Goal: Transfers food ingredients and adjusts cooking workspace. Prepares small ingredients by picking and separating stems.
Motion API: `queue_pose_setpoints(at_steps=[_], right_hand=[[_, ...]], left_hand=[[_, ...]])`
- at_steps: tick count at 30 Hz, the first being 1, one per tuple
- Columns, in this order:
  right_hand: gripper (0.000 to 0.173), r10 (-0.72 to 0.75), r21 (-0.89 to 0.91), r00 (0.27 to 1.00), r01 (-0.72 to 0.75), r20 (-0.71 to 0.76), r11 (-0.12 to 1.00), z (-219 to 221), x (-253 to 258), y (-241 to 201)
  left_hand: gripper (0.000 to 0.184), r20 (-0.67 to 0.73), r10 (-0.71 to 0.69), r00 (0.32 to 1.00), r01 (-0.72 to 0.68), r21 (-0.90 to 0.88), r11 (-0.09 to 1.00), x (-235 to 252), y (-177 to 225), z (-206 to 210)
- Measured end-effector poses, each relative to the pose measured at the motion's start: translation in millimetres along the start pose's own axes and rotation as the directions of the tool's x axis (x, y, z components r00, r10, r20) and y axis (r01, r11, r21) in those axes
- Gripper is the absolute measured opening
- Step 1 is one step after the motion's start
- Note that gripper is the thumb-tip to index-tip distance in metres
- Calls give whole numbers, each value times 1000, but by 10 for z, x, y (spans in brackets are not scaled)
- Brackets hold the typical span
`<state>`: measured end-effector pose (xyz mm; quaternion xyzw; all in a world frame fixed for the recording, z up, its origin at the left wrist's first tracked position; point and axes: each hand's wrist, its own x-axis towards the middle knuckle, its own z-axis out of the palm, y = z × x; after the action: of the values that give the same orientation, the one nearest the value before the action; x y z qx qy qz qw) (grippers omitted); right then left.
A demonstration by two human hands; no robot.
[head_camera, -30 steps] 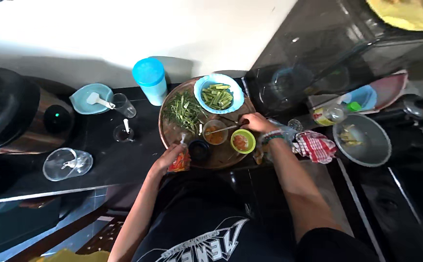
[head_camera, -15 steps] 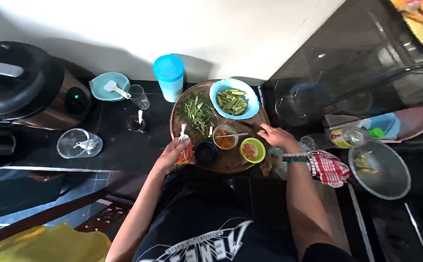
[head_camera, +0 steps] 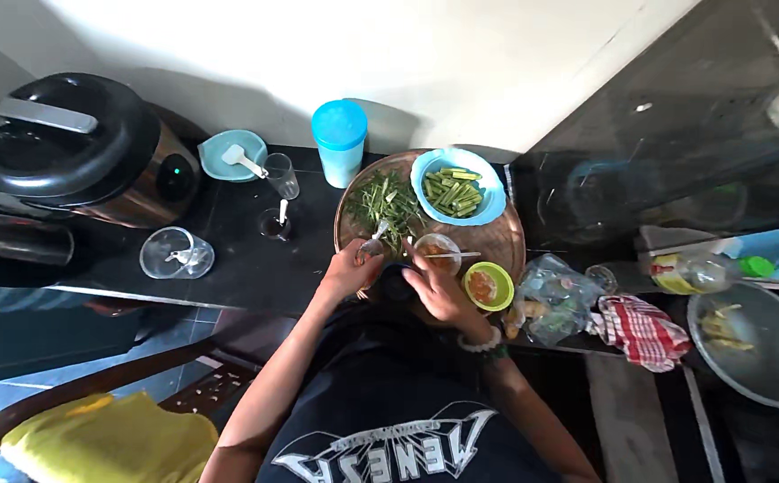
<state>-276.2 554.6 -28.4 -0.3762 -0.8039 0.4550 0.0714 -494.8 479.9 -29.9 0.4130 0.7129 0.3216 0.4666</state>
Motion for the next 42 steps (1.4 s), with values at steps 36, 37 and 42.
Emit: queue_pose_setpoints(at_steps=[36,37,42], right_hand=[[45,24,-222,973,-76,-228,972,-93,1074,-4],[51,14,-278,970,-84,-244,957,-124,1110,21],[60,-45,-86,972,26,-229,996,-145,1091,-174]], left_hand=[[38,-22,5,1000,-8,-152,988,224,-49,-49],[40,-64,-21,998,6,-215,977,313,-125,-79],[41,-207,-29,978,-105,-606,788,485,-285,24]])
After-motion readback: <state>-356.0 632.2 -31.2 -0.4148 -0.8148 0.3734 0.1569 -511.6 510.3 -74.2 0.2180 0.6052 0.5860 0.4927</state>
